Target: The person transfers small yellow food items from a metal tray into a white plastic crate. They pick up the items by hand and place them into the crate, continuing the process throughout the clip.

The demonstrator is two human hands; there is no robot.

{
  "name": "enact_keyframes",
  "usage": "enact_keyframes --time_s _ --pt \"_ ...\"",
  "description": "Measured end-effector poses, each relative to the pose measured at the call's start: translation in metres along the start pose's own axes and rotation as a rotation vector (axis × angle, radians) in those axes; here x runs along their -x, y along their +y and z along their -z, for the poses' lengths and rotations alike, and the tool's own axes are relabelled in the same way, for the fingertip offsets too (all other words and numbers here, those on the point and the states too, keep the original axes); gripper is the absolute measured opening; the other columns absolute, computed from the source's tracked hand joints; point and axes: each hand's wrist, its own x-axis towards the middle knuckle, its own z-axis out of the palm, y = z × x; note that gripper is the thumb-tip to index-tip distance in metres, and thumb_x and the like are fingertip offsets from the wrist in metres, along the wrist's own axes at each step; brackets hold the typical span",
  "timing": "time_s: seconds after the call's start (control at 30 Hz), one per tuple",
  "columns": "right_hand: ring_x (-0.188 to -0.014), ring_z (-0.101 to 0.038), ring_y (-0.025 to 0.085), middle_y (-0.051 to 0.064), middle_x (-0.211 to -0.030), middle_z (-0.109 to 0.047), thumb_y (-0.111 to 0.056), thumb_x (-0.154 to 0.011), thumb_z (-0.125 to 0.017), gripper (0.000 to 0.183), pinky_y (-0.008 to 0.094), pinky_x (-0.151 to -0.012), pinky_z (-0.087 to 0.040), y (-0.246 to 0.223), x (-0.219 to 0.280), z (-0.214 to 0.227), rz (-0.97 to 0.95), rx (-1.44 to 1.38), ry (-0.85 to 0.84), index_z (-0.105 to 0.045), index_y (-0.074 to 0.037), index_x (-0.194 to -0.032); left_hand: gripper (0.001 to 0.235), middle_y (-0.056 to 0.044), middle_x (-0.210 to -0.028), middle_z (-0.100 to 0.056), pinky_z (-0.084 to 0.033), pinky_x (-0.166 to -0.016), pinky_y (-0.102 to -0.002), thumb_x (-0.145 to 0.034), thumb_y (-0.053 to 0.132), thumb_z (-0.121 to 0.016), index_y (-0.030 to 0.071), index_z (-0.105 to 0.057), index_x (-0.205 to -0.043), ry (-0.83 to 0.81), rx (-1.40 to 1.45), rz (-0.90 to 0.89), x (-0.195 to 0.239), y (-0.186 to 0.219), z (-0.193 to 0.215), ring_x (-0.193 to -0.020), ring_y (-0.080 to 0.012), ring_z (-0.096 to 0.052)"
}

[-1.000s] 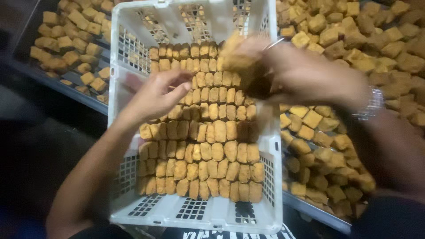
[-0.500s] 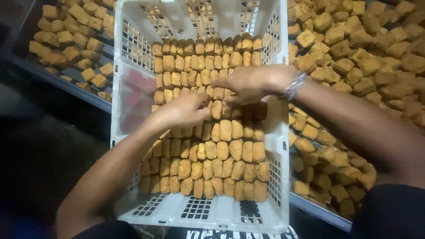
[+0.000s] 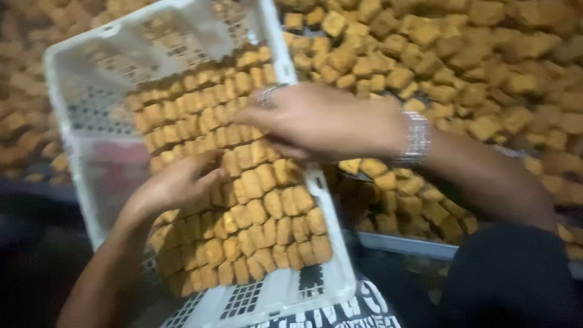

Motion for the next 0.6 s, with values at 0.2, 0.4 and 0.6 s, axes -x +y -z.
enact_keyframes --time_s 0.2,0.4,0.6 --pt "-0.066 -0.068 0.019 0.008 -0.081 -0.071 -0.018 -0.103 -0.064 0.014 0.032 -0.059 -0.052 0.130 0.154 -0.010 -0.174 0.344 0.438 -0.072 -0.007 -0.105 0.040 -0.022 -0.092 -0.073 -0.054 -0.076 -0.050 -0.090 0.044 -0.061 0.008 -0.062 -0.106 -0.084 -0.063 0.166 -0.002 0.019 0.003 -0.088 -0.0409 -0.070" --pt "-0.071 -0.066 0.027 0.013 -0.076 -0.071 -0.042 -0.090 -0.072 0.031 0.050 -0.065 -0.055 0.202 0.204 -0.128 -0.821 0.570 0.239 -0.074 -0.015 -0.105 0.045 -0.022 -0.092 -0.074 -0.055 -0.079 -0.049 -0.092 0.049 -0.064 0.010 -0.062 -0.114 -0.106 -0.134 0.271 -0.008 0.028 0.004 -0.090 -0.0390 -0.072" --pt "-0.083 -0.066 0.028 0.012 -0.084 -0.071 -0.019 -0.090 -0.072 0.030 0.060 -0.098 -0.043 0.211 0.216 -0.144 -0.908 0.574 0.217 -0.071 -0.019 -0.120 0.063 -0.024 -0.100 -0.075 -0.056 -0.080 -0.048 -0.087 0.049 -0.064 0.012 -0.056 -0.137 -0.054 -0.097 0.213 -0.009 0.022 -0.002 -0.094 -0.0383 -0.074"
